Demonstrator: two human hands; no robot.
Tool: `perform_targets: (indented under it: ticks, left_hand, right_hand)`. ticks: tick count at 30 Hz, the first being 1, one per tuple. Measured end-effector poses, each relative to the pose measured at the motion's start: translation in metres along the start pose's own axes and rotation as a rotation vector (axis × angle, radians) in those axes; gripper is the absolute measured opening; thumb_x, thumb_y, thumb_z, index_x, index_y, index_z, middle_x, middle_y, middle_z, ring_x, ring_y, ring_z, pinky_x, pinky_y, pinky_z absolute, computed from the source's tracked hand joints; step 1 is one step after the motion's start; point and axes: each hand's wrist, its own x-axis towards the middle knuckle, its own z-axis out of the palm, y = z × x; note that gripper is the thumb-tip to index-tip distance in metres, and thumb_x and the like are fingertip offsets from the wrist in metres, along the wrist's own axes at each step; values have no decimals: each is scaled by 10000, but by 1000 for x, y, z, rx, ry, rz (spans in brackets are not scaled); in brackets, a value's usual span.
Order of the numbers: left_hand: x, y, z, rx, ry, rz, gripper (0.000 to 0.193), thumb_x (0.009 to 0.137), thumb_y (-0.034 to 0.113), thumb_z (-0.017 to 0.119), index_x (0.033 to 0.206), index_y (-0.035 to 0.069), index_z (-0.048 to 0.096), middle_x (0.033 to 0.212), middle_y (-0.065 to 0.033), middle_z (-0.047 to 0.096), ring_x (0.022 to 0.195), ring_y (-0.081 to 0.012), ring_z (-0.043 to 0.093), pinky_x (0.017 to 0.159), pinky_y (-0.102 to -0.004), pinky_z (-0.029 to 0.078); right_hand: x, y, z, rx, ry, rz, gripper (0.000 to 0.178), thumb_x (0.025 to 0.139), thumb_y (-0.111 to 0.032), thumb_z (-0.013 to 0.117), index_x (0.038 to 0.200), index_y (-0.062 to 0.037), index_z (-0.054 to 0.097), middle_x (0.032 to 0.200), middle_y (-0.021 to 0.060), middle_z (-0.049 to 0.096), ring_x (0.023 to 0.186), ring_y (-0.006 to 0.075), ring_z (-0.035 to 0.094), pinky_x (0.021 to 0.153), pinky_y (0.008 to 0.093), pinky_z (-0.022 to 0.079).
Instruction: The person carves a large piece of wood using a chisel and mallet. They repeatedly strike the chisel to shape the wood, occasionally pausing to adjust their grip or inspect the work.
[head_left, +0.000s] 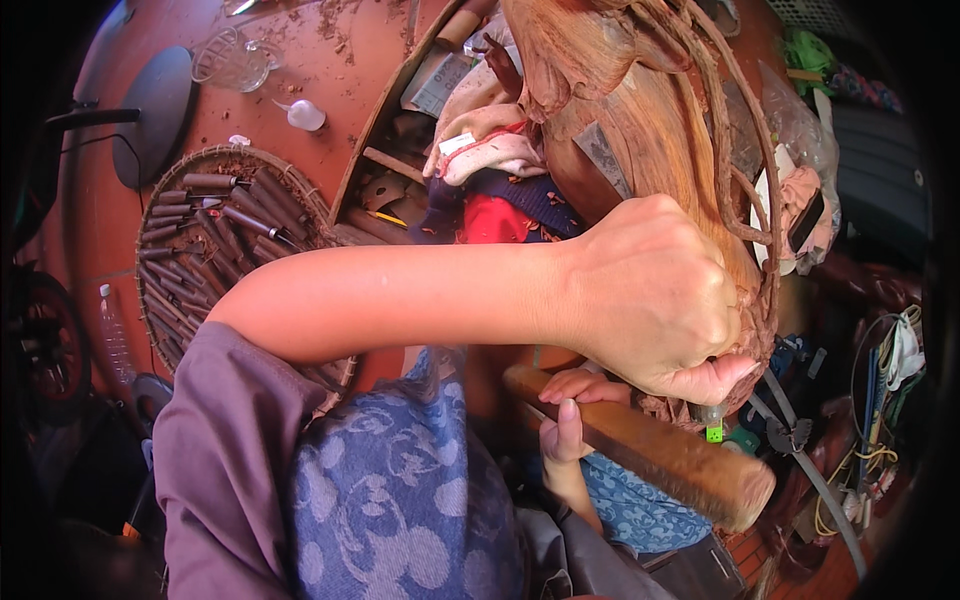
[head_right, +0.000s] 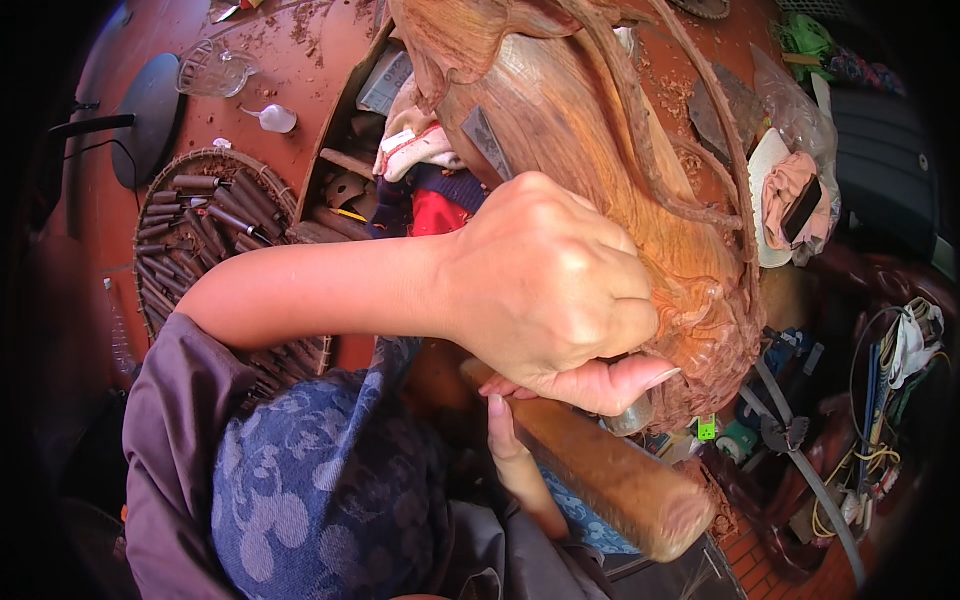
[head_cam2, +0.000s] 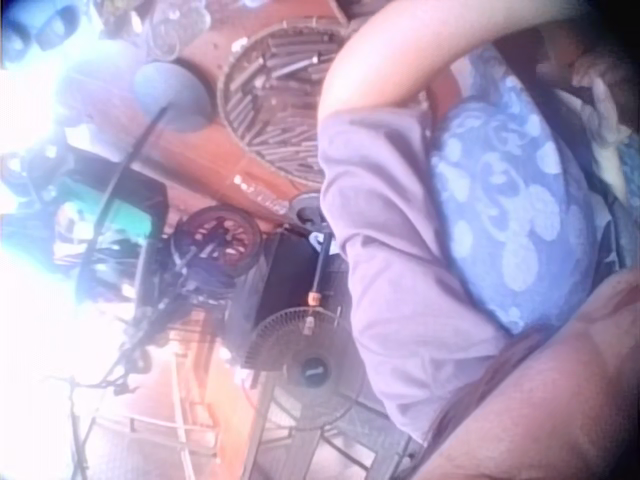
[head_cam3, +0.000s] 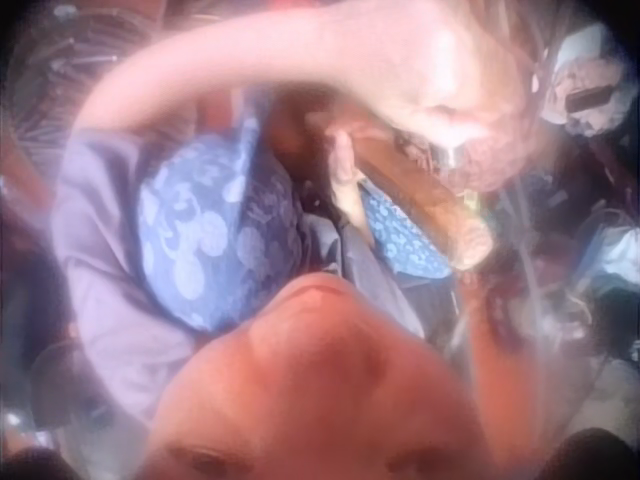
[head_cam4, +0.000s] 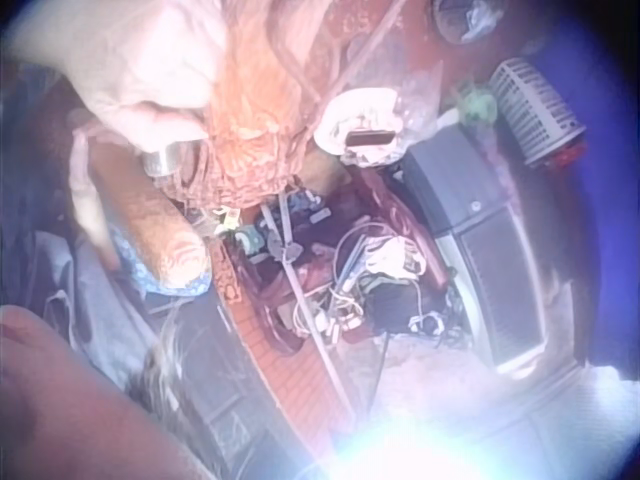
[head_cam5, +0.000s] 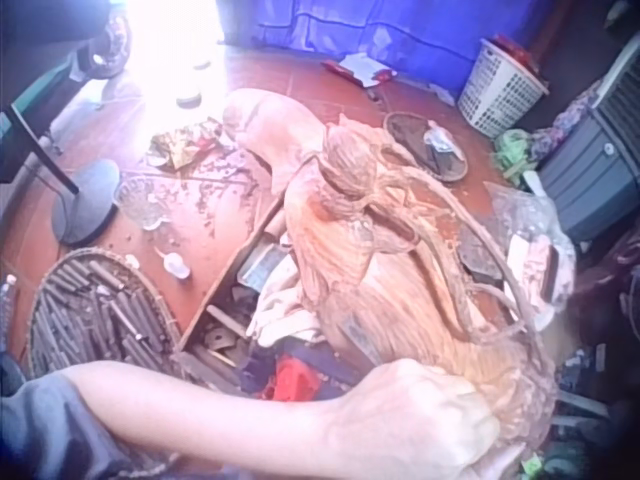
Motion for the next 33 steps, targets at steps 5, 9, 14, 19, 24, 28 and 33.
perform_targets:
  ticks: [5, 9, 14, 19, 24, 28, 33]
  left_hand:
    - [3, -7, -6, 60, -5, 43, 447, 754, 379, 650, 416, 119, 515, 438, -62, 499, 410, -261, 552, 375, -377, 404]
    - [3, -2, -8, 30, 28, 37, 450, 757, 379, 649, 417, 117, 514, 441, -58, 501, 428, -253, 566, 382, -370, 416]
    - [-2, 6, -1, 1, 22, 25, 455, 774, 391, 646, 420, 123, 543, 439, -60, 506, 423, -254, 569, 383, -366, 430]
    - [-4, 0, 2, -6, 6, 5, 470, 775, 400, 649, 413, 120, 543, 419, -59, 487, 392, -265, 549, 367, -375, 413]
    - [2, -1, 1, -29, 48, 25, 466, 767, 391, 655, 412, 113, 539, 414, -68, 477, 387, -276, 539, 360, -382, 391]
    - [1, -1, -2, -19, 33, 19, 458, 759, 383, 661, 414, 109, 539, 414, -74, 471, 388, -280, 535, 361, -382, 389]
    - [2, 2, -3, -19, 36, 15, 448, 763, 377, 659, 421, 112, 542, 418, -72, 477, 391, -277, 538, 364, -388, 392]
  right_hand:
    - [1, -3, -2, -154, -24, 85, 249, 846, -63, 629, 955, -61, 405, 733, 115, 527, 638, 212, 541, 644, 320, 486]
    - [-2, 9, -10, -44, -12, 21, 254, 844, -81, 634, 958, -63, 407, 742, 114, 532, 637, 215, 544, 642, 333, 492]
    - [-2, 5, -13, -36, -78, -23, 282, 845, -117, 664, 957, -69, 409, 734, 111, 536, 630, 217, 553, 615, 349, 502]
    - [2, 1, -14, -11, -116, -64, 282, 845, -105, 668, 966, -63, 416, 730, 115, 539, 616, 219, 554, 611, 355, 507]
    - [-1, -4, -11, -164, -45, 48, 283, 838, -59, 662, 966, -62, 410, 730, 109, 529, 621, 219, 552, 629, 340, 504]
    - [1, -2, -2, -99, -32, 28, 269, 840, -34, 647, 968, -56, 412, 729, 108, 519, 621, 219, 545, 642, 322, 499]
    - [-2, 0, -7, -89, -10, -17, 245, 856, -62, 632, 960, -57, 410, 732, 109, 517, 634, 214, 542, 648, 325, 491]
